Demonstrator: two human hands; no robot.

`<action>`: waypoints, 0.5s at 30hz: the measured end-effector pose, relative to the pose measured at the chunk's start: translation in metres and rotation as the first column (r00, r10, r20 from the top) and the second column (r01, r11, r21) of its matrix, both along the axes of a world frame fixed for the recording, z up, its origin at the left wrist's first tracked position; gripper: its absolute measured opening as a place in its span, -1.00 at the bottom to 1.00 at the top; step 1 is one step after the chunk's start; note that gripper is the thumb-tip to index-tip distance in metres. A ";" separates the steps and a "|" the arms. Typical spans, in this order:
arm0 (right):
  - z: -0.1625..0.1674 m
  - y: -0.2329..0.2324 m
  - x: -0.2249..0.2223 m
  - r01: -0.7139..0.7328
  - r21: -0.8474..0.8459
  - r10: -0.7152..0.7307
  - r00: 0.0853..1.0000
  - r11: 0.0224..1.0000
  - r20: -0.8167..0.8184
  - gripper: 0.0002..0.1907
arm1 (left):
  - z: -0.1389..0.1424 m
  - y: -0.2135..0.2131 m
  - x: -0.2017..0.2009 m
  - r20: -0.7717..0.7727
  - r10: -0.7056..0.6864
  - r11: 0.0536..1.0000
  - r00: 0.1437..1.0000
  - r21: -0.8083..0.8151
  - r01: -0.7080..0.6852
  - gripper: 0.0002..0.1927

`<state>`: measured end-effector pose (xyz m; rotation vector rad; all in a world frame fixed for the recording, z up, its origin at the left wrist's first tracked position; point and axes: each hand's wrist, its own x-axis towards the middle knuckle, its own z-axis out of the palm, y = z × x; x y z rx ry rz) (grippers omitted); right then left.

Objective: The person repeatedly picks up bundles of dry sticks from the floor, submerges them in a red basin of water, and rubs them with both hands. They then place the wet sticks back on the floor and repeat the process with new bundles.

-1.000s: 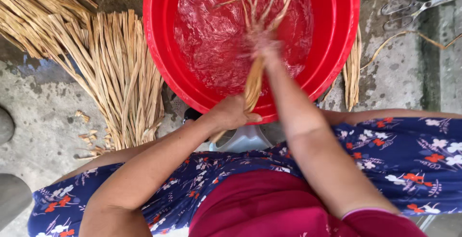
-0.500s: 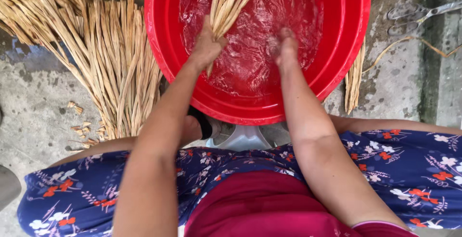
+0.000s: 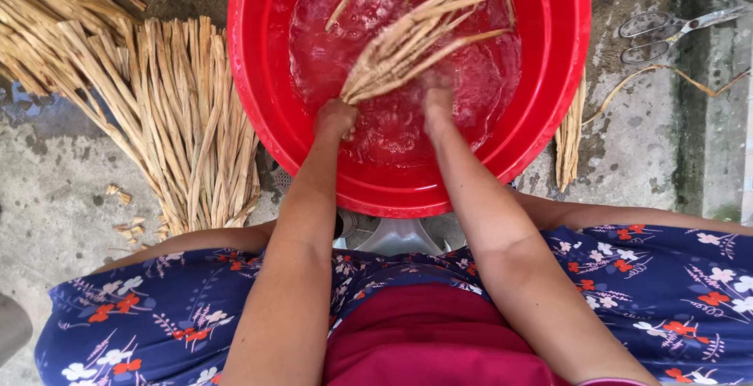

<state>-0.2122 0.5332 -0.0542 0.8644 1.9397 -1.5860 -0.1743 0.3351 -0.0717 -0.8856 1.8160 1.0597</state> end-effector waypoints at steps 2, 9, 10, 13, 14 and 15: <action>0.006 -0.019 0.011 -0.195 -0.109 0.194 0.981 0.975 -0.018 -0.49 | 0.000 0.004 -0.002 0.110 0.159 0.985 0.981 0.047 -0.165 -0.73; 0.014 -0.023 0.003 -0.255 -0.281 0.277 0.960 0.925 0.040 -0.54 | 0.013 0.005 0.004 -0.058 0.071 0.755 0.996 0.655 -0.016 -0.47; 0.015 -0.013 -0.002 -0.268 -0.291 0.300 0.952 0.918 0.068 -0.56 | 0.014 0.002 0.004 -0.039 0.120 0.753 0.992 0.655 -0.066 -0.45; 0.014 0.005 -0.010 -0.272 -0.333 0.330 0.935 0.903 0.130 -0.62 | 0.022 -0.005 -0.002 -0.015 0.220 0.761 0.975 0.629 -0.162 -0.36; 0.014 0.007 -0.011 -0.244 -0.352 0.309 0.940 0.904 0.141 -0.63 | 0.024 -0.006 -0.004 -0.025 0.214 0.779 0.976 0.607 -0.156 -0.32; 0.013 0.007 -0.010 -0.216 -0.370 0.288 0.946 0.904 0.152 -0.64 | 0.026 -0.006 -0.005 -0.035 0.208 0.797 0.977 0.585 -0.149 -0.27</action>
